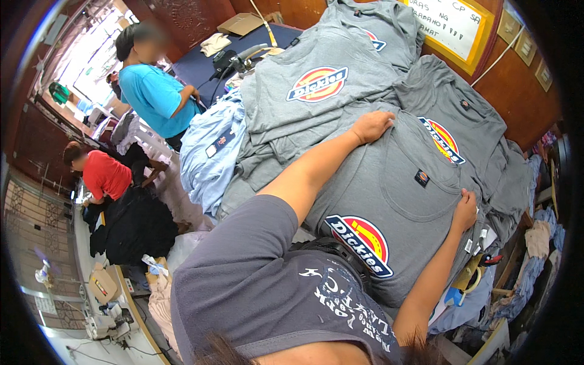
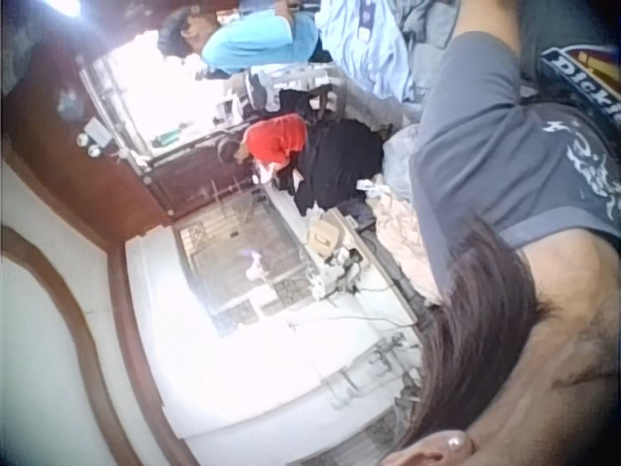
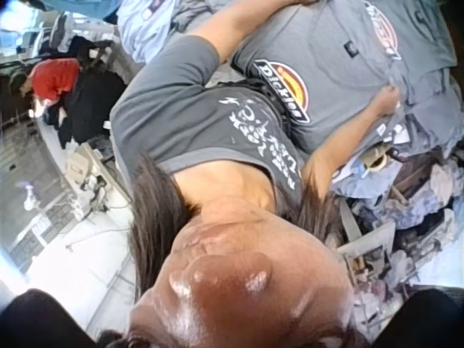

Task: The person folds several grey t-shirts with a logo, smoothing the fabric by hand and stacking them on a table. They briefly use scissors to snip a loose thread from one of the shirts.

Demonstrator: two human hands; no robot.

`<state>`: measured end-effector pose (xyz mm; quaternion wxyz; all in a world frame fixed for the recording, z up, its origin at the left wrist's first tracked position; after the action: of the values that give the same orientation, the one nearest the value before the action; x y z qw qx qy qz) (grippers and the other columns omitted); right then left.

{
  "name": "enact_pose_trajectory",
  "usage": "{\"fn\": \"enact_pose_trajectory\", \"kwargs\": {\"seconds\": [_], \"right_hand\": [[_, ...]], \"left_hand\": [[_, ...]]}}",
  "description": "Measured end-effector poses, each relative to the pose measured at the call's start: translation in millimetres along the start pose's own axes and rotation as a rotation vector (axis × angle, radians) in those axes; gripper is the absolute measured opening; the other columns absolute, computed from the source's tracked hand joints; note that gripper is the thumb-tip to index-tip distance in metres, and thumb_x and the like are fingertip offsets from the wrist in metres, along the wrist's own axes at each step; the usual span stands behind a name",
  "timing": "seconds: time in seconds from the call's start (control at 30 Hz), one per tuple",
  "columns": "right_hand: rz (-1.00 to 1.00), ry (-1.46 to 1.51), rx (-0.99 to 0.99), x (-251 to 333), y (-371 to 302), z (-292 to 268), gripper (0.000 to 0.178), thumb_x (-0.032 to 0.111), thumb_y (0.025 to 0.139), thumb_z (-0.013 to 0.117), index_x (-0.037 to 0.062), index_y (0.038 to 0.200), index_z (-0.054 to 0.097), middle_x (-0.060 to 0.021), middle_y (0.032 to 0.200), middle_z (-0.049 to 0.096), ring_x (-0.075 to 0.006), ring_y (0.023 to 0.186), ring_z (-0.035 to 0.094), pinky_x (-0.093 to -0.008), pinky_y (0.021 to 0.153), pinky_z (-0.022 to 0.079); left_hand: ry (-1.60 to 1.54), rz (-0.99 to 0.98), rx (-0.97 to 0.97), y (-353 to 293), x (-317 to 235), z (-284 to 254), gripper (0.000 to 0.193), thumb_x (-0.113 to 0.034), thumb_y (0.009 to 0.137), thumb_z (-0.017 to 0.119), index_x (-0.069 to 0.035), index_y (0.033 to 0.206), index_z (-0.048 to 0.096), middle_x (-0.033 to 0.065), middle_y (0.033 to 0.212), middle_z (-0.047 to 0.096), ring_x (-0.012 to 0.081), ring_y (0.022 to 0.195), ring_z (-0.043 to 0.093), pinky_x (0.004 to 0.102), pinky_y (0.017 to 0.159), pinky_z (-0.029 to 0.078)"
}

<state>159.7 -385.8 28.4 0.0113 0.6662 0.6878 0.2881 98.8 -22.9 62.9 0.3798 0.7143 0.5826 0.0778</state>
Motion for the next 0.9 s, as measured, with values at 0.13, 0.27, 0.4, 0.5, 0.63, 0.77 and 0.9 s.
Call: {"fn": "enact_pose_trajectory", "kwargs": {"seconds": [0.13, 0.27, 0.4, 0.5, 0.63, 0.77, 0.9], "right_hand": [[0.033, -0.026, 0.033, 0, 0, 6, 0.032, 0.044, 0.081, 0.044, 0.0145, 0.082, 0.056, -0.0106, 0.077, 0.061, -0.0331, 0.070, 0.057, -0.0440, 0.057, 0.040], [0.120, -0.056, 0.049, -11, 0, -4, 0.035, 0.046, 0.081, 0.043, 0.0149, 0.085, 0.058, -0.0105, 0.079, 0.061, -0.0336, 0.074, 0.056, -0.0442, 0.059, 0.040], [0.079, 0.009, 0.034, -7, 3, 1, 0.037, 0.047, 0.081, 0.041, 0.0123, 0.080, 0.056, -0.0141, 0.077, 0.059, -0.0363, 0.072, 0.055, -0.0455, 0.058, 0.039], [0.057, 0.012, 0.111, -2, 6, 9, 0.035, 0.046, 0.080, 0.042, 0.0156, 0.080, 0.058, -0.0130, 0.079, 0.060, -0.0353, 0.074, 0.056, -0.0443, 0.059, 0.041], [0.012, 0.001, 0.188, -11, 14, 16, 0.031, 0.045, 0.081, 0.041, 0.0190, 0.080, 0.059, -0.0115, 0.078, 0.061, -0.0335, 0.073, 0.057, -0.0429, 0.059, 0.042], [0.003, 0.066, 0.204, -12, 10, 14, 0.030, 0.043, 0.082, 0.040, 0.0200, 0.080, 0.060, -0.0103, 0.077, 0.061, -0.0325, 0.072, 0.058, -0.0419, 0.059, 0.043], [0.013, 0.071, 0.176, -6, 7, 8, 0.030, 0.043, 0.082, 0.040, 0.0196, 0.080, 0.060, -0.0098, 0.076, 0.062, -0.0323, 0.072, 0.058, -0.0420, 0.060, 0.043]], "left_hand": [[0.006, 0.048, 0.089, -2, -1, 2, 0.030, -0.037, 0.080, 0.051, -0.008, 0.088, 0.053, 0.0121, 0.078, 0.056, 0.0282, 0.077, 0.055, 0.0362, 0.066, 0.043], [0.203, 0.023, 0.304, 18, 1, 30, 0.041, -0.051, 0.077, 0.047, -0.010, 0.076, 0.052, 0.0146, 0.060, 0.055, 0.0338, 0.057, 0.055, 0.0410, 0.052, 0.044], [0.357, -0.064, 0.352, 20, 23, 35, 0.048, -0.055, 0.077, 0.043, -0.010, 0.079, 0.059, 0.0151, 0.067, 0.060, 0.0335, 0.062, 0.058, 0.0419, 0.056, 0.044], [0.279, -0.040, 0.231, 13, 28, 26, 0.048, -0.054, 0.078, 0.043, -0.009, 0.073, 0.057, 0.0146, 0.062, 0.058, 0.0324, 0.058, 0.057, 0.0417, 0.051, 0.044], [0.272, 0.063, 0.202, 17, 18, 26, 0.046, -0.050, 0.080, 0.043, -0.008, 0.067, 0.053, 0.0137, 0.058, 0.056, 0.0310, 0.054, 0.055, 0.0404, 0.048, 0.042], [0.272, 0.049, 0.234, 15, 17, 31, 0.045, -0.049, 0.081, 0.042, -0.009, 0.067, 0.054, 0.0119, 0.059, 0.057, 0.0296, 0.055, 0.056, 0.0391, 0.048, 0.042], [0.306, 0.017, 0.241, 15, 15, 29, 0.045, -0.049, 0.081, 0.041, -0.009, 0.068, 0.054, 0.0113, 0.060, 0.057, 0.0284, 0.056, 0.056, 0.0386, 0.048, 0.042]]}}
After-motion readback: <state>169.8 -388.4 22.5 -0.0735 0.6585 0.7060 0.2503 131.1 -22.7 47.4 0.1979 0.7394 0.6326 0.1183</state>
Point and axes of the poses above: each hand's wrist, its own y-axis towards the middle knuckle, its own z-axis out of the palm, x = y × z, the point moved 10 cm from there along y, towards the middle knuckle
